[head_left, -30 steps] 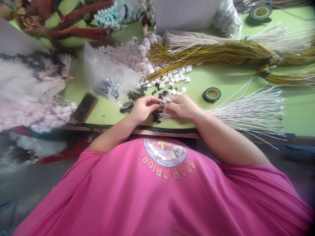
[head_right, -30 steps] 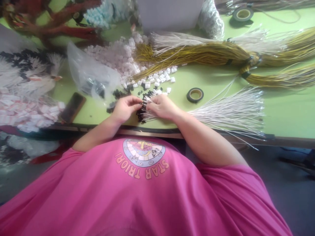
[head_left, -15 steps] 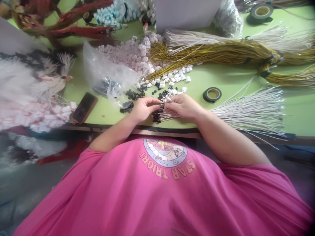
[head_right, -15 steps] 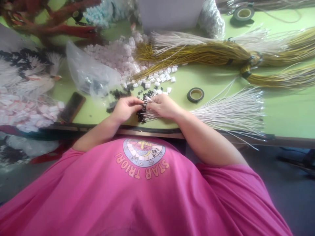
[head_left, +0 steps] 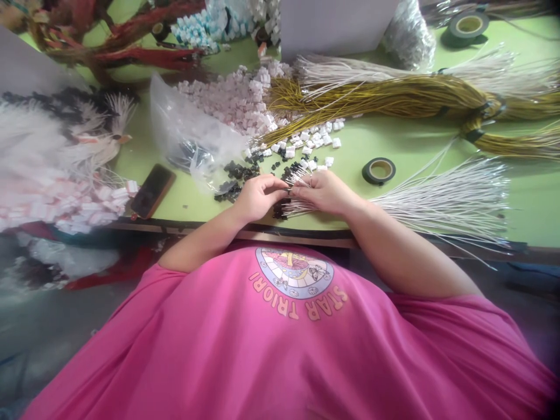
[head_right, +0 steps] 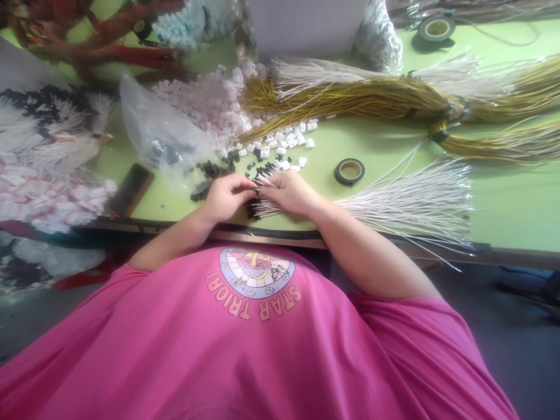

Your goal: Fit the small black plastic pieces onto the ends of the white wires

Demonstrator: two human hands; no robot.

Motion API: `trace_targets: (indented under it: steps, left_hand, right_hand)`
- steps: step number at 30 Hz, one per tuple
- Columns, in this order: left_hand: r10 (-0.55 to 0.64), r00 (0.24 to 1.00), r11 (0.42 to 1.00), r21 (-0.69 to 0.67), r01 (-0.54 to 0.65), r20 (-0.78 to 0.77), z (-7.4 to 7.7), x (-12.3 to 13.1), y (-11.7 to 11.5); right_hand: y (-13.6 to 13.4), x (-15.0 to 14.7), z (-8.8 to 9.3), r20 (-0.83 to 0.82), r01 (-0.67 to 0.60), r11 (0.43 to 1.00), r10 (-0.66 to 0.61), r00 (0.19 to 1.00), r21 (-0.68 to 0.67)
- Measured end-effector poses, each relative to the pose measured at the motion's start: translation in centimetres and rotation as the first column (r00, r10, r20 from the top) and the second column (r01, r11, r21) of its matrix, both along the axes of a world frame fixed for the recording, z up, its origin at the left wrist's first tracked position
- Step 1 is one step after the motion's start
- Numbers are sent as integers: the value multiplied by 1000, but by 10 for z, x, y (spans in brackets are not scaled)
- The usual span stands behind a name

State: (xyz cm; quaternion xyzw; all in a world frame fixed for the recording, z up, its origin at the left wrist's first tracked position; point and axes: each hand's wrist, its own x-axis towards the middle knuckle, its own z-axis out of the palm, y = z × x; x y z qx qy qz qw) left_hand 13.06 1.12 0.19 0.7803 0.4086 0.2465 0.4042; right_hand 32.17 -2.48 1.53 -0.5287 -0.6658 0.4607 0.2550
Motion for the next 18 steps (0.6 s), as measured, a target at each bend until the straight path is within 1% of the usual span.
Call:
trace_targets:
  steps: [2, 4, 6, 8, 10, 13, 15, 18]
  left_hand:
    - [-42, 989, 996, 74, 53, -140, 10, -9, 3]
    - [-40, 952, 988, 132, 84, -305, 18, -19, 10]
    - [42, 901, 979, 198, 49, -431, 21, -26, 20]
    - [142, 847, 963, 270, 2, -512, 18, -27, 31]
    - [192, 793, 952, 307, -7, -578, 11, -23, 41]
    - [207, 734, 951, 309, 4, -647, 1, -15, 49]
    - [189, 734, 952, 304, 24, -652, -1, -13, 50]
    - [99, 767, 964, 253, 85, -635, 2, -17, 48]
  right_hand:
    - [0, 2, 0, 26, 44, 997, -46, 999, 61]
    - [1, 3, 2, 32, 99, 991, -102, 994, 94]
    - [0, 5, 6, 22, 126, 991, -127, 992, 43]
    - [0, 7, 9, 15, 136, 990, -135, 991, -42]
    - [-1, 8, 11, 8, 148, 984, -148, 989, -98]
    - [-1, 9, 11, -2, 162, 979, -164, 986, -124]
    - [-1, 9, 10, -8, 150, 981, -153, 988, -122]
    - [-1, 9, 9, 1, 147, 982, -148, 989, -115]
